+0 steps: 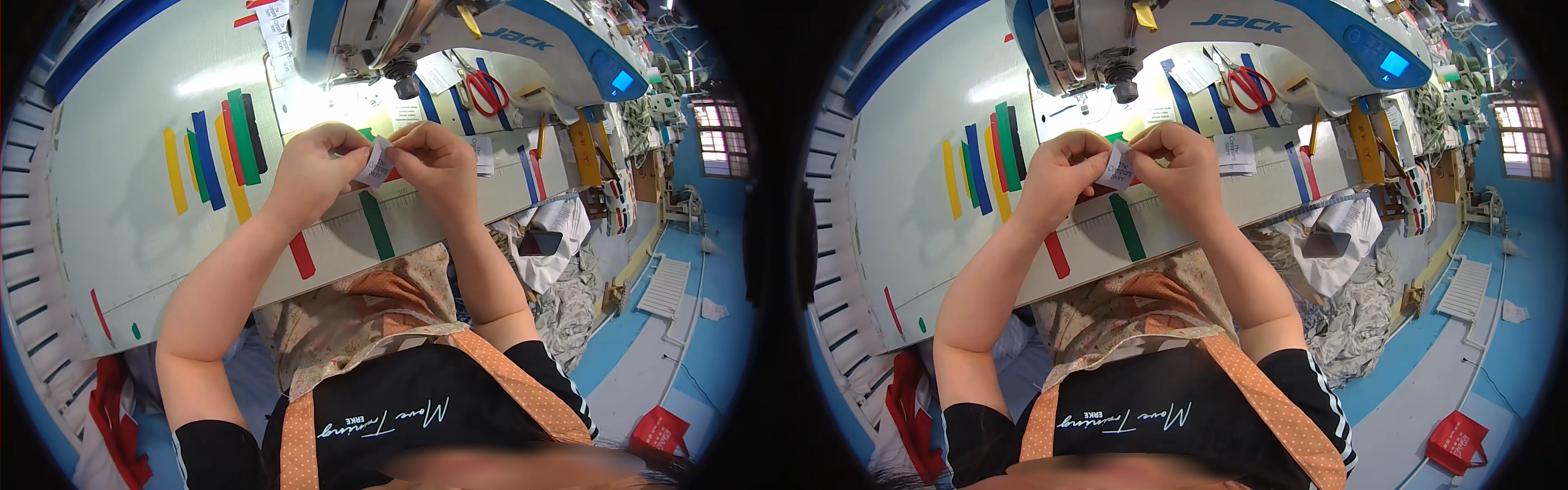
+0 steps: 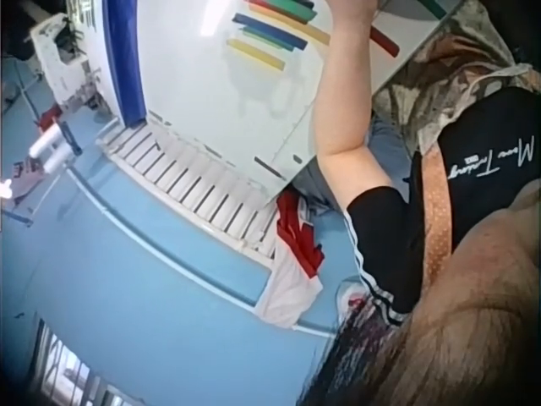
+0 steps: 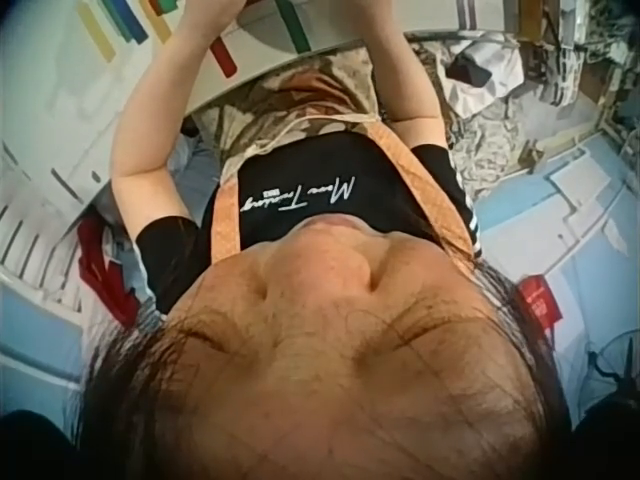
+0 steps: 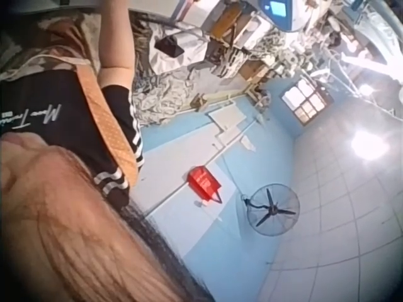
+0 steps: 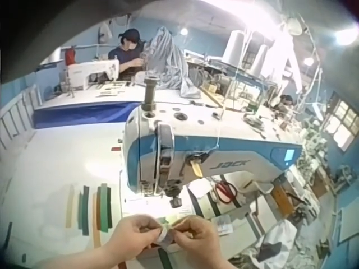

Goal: Operating an industrial sewing machine to attach small fabric labels or pieces.

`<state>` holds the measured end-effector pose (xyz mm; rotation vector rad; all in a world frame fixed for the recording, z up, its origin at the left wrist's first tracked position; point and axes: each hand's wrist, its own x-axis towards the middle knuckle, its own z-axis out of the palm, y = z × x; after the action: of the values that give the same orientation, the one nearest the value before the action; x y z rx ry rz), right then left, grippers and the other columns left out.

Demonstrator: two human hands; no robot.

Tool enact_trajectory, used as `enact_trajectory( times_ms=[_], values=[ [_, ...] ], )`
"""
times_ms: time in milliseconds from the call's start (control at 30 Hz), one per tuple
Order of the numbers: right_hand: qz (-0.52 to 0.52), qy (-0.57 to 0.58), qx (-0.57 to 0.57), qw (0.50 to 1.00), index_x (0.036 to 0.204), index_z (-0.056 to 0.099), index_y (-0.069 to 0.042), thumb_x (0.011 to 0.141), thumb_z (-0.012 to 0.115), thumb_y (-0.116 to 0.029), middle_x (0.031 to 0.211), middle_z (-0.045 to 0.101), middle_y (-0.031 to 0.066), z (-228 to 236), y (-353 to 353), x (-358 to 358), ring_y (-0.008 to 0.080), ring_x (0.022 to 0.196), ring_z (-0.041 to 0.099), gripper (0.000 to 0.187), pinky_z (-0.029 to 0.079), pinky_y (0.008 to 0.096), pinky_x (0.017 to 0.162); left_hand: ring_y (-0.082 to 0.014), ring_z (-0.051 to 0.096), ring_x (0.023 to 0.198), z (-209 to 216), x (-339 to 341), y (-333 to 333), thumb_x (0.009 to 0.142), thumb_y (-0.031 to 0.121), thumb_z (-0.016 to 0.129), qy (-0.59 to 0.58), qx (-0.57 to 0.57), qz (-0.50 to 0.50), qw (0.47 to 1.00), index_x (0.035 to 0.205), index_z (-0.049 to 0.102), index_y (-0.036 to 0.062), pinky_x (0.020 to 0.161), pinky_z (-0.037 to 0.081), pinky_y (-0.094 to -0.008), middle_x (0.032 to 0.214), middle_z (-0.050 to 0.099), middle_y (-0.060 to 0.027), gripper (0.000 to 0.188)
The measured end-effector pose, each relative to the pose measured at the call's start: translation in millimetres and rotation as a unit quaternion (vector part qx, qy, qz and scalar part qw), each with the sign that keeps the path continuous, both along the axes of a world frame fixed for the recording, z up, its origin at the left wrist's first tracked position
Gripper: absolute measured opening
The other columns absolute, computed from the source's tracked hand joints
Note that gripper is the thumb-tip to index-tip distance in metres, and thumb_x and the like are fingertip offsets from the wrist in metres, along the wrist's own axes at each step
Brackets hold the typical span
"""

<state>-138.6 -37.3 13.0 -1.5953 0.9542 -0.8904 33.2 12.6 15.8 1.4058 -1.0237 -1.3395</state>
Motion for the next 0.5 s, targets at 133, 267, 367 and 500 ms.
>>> enact_trajectory(
  times_ms=[133, 267, 367, 500],
  values=[
    [-0.010, 0.009, -0.034, 0.999, 0.079, 0.061, 0.003, 0.077, 0.065, 0.008, 0.089, 0.065, 0.0072, -1.7, 0.7, 0.2, 0.0091, 0.078, 0.060, 0.007, 0.050, 0.0212, 0.069, -0.0125, 0.060, 0.077, -2.5, -0.6, 0.2, 0.084, 0.015, 0.063, 0.001, -0.008, 0.000, 1.000, 0.094, 0.066, -0.0022, 0.059, 0.052, -0.0237, 0.086, 0.065, -0.0084, 0.020],
    [-0.017, 0.019, -0.069, 0.997, 0.078, 0.060, 0.003, 0.077, 0.066, 0.008, 0.088, 0.064, 0.0067, -6.0, -0.7, 0.4, 0.0085, 0.077, 0.060, 0.008, 0.050, 0.0209, 0.069, -0.0041, 0.051, 0.067, -3.3, -0.8, -0.5, 0.089, 0.014, 0.060, 0.004, -0.007, 0.002, 1.000, 0.097, 0.064, 0.0013, 0.054, 0.041, -0.0167, 0.085, 0.064, -0.0025, 0.015],
    [-0.022, 0.022, -0.079, 0.996, 0.078, 0.060, 0.003, 0.077, 0.066, 0.008, 0.087, 0.064, 0.0065, -7.0, -1.0, 1.2, 0.0081, 0.076, 0.060, 0.008, 0.050, 0.0206, 0.068, -0.0045, 0.052, 0.066, -0.3, -1.6, 0.0, 0.089, 0.014, 0.061, -0.009, -0.006, -0.001, 1.000, 0.097, 0.064, 0.0013, 0.053, 0.042, -0.0167, 0.084, 0.064, -0.0026, 0.015],
    [-0.030, 0.025, -0.073, 0.997, 0.078, 0.060, 0.003, 0.077, 0.066, 0.009, 0.085, 0.064, 0.0060, -5.0, 0.2, 2.6, 0.0076, 0.076, 0.060, 0.008, 0.049, 0.0201, 0.067, -0.0056, 0.054, 0.066, -2.3, -4.3, 0.4, 0.089, 0.014, 0.061, -0.049, -0.033, 0.009, 0.998, 0.097, 0.064, 0.0012, 0.053, 0.044, -0.0179, 0.084, 0.064, -0.0028, 0.015]
  ],
)
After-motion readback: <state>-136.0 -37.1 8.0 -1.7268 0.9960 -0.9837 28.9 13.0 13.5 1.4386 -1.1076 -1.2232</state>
